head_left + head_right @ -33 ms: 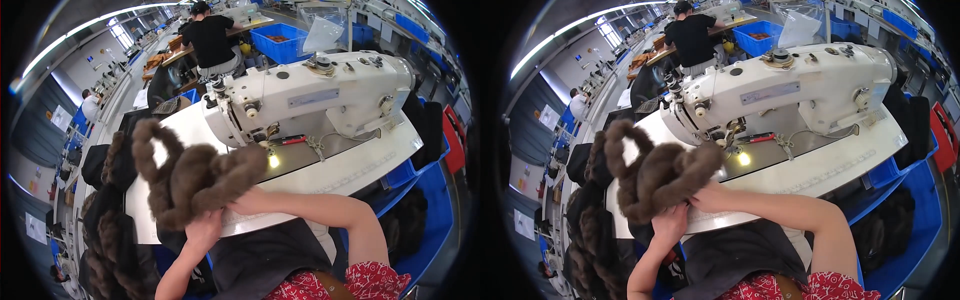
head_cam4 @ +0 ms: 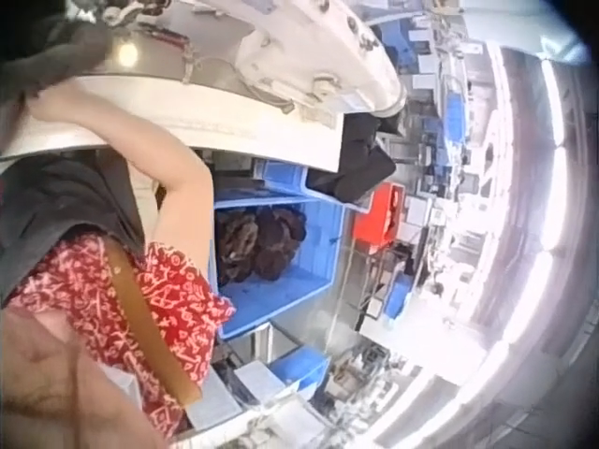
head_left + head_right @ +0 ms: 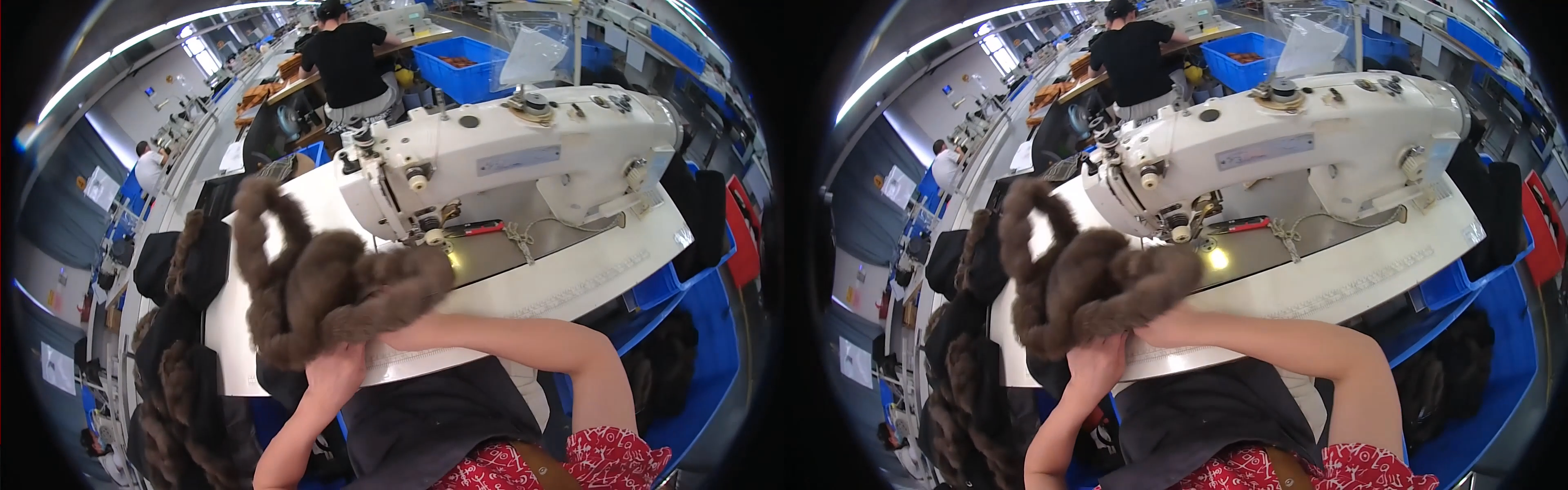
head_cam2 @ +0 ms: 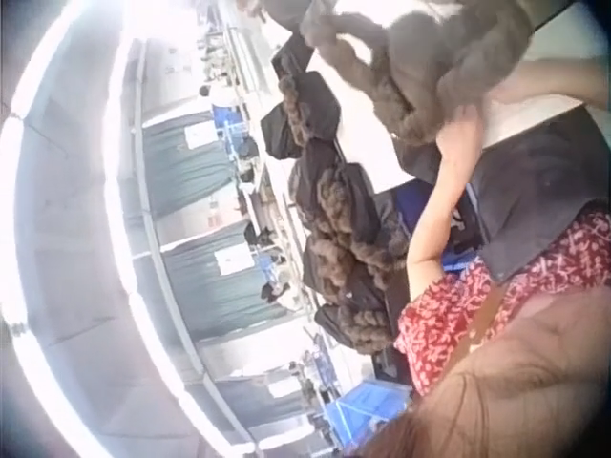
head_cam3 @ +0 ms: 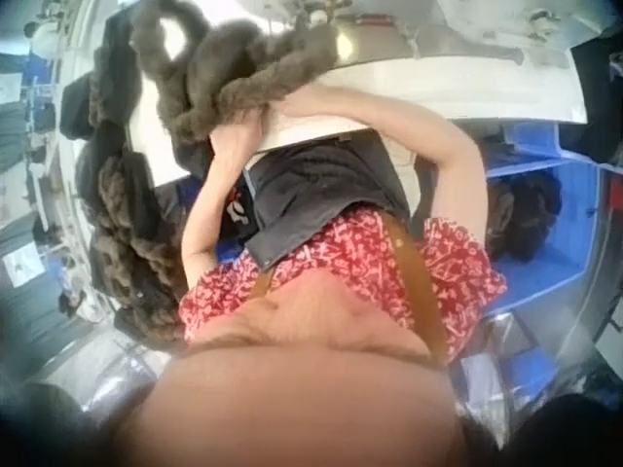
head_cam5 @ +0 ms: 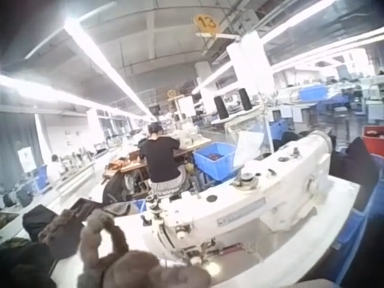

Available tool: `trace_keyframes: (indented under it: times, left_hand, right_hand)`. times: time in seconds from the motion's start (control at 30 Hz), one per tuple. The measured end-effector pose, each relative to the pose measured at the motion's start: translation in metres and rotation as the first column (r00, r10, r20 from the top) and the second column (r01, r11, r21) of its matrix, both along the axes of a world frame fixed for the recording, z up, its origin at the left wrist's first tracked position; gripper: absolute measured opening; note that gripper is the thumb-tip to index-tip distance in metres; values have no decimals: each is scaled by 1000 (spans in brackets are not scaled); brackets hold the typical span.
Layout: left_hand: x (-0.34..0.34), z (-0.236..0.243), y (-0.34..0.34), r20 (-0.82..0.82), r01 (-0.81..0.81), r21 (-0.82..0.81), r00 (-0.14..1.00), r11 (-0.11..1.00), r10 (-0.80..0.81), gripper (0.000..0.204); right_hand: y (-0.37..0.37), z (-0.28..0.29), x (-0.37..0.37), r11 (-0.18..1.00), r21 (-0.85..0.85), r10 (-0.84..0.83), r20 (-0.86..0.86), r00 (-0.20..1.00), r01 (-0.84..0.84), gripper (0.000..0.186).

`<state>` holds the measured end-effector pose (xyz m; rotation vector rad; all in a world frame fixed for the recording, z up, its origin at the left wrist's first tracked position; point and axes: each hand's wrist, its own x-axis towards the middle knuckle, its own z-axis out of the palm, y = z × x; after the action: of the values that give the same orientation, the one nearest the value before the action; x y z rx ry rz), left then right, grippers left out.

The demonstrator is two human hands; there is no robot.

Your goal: Sewing a fur trim or accessory onto a garment using an industrial sewing machine.

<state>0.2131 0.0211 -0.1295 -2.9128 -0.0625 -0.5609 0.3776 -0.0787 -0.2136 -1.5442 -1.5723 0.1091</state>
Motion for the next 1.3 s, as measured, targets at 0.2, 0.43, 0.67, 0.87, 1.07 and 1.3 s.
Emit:
trace_keyframes:
  times: [0.2,0.43,0.67,0.87,1.07,1.3]
  left_hand:
    - [8,-3,10,15,44,-166,999,985,-42,43]
    - [-10,-9,-11,-92,30,-102,995,994,-39,33]
    - [-4,27,-40,342,130,-270,939,954,-31,19]
    - [-25,27,-22,425,168,-483,903,859,62,18]
    - [-29,43,-3,437,155,-661,875,734,209,10]
    - [-37,48,5,393,135,-705,892,696,224,7]
  right_hand:
    - [-70,83,-44,971,156,-160,-134,978,180,44]
    - [39,168,-37,894,271,-405,146,903,357,33]
    - [177,102,-3,834,-519,-47,271,961,187,31]
    - [181,106,-2,901,-422,-50,132,990,102,36]
    - [146,169,-22,913,-144,-204,651,731,383,22]
    - [35,173,1,821,-349,226,-529,818,-452,24]
